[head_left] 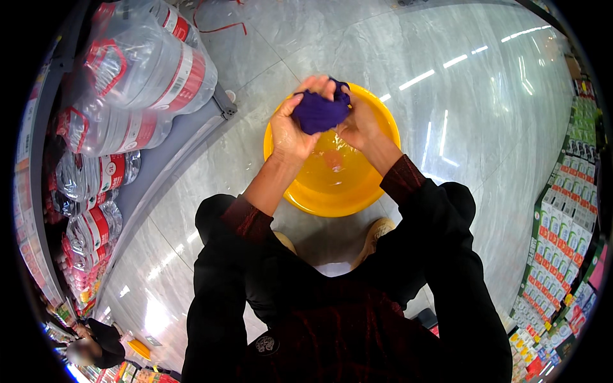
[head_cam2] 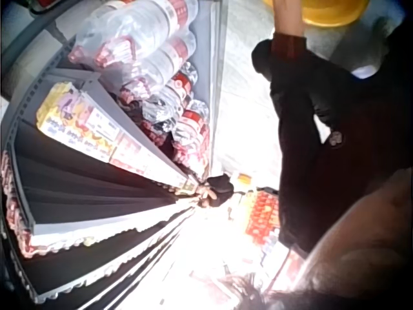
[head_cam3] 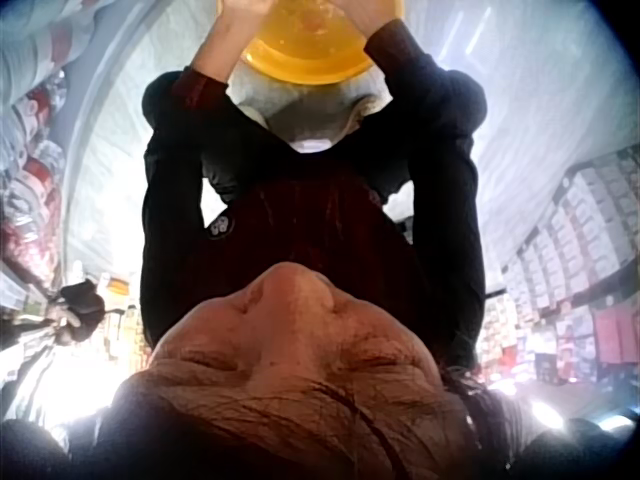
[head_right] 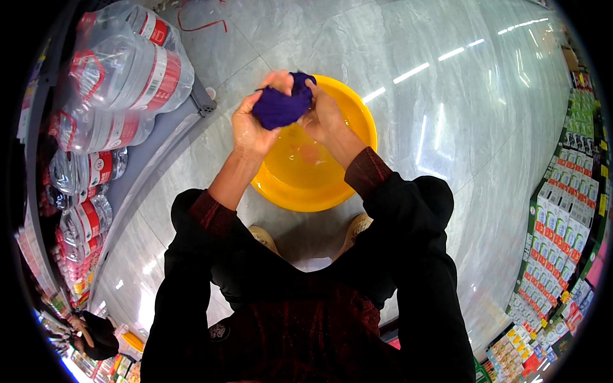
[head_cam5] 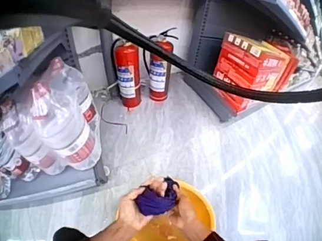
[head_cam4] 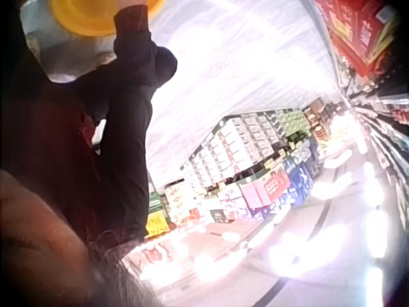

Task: The person wrings a cloth in a yellow bucket of water and then wipes the edges of the supermarket shelves and the tops of large water bottles and juice cartons by hand.

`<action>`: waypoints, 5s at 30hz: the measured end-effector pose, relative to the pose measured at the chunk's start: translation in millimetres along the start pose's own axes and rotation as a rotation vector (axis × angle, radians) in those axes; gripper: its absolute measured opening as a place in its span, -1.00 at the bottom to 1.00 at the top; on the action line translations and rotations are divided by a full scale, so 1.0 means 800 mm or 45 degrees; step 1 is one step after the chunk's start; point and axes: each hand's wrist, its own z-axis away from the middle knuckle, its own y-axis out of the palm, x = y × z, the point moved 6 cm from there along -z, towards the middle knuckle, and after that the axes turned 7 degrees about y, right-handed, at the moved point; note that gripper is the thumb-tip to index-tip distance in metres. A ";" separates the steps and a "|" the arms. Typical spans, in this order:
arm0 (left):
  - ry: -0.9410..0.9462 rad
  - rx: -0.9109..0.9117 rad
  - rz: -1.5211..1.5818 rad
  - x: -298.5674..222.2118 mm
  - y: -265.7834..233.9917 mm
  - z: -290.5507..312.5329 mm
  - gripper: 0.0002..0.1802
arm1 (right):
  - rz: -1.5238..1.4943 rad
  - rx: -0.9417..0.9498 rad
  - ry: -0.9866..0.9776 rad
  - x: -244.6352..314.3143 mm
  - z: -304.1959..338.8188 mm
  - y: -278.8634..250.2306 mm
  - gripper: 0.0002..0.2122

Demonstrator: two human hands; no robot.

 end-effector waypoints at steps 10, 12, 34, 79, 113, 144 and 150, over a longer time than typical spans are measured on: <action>-0.433 -0.148 -0.194 0.044 -0.042 0.015 -0.58 | 0.836 0.244 -0.239 -0.005 0.058 0.060 -0.66; -0.248 -0.288 -0.605 0.041 -0.041 0.019 -0.62 | 0.723 0.160 -0.245 -0.009 0.053 0.047 -0.74; 1.256 0.670 -2.202 -0.002 0.054 0.037 -0.72 | 0.137 0.081 0.209 -0.045 0.023 0.019 -0.68; -0.220 0.245 -0.050 0.025 0.000 -0.002 -0.53 | 1.653 0.014 -1.435 0.022 0.040 0.072 -0.72; 0.146 -0.056 -0.288 -0.046 0.011 -0.023 -0.10 | 1.854 0.311 -1.315 -0.021 0.090 0.110 -0.62; -0.020 0.461 -0.413 0.001 0.076 0.027 -0.33 | 0.157 0.328 0.088 0.112 -0.006 0.019 -0.71; 0.021 0.601 0.237 -0.054 0.093 0.012 -0.36 | 0.468 0.805 0.032 0.104 0.028 0.167 -0.52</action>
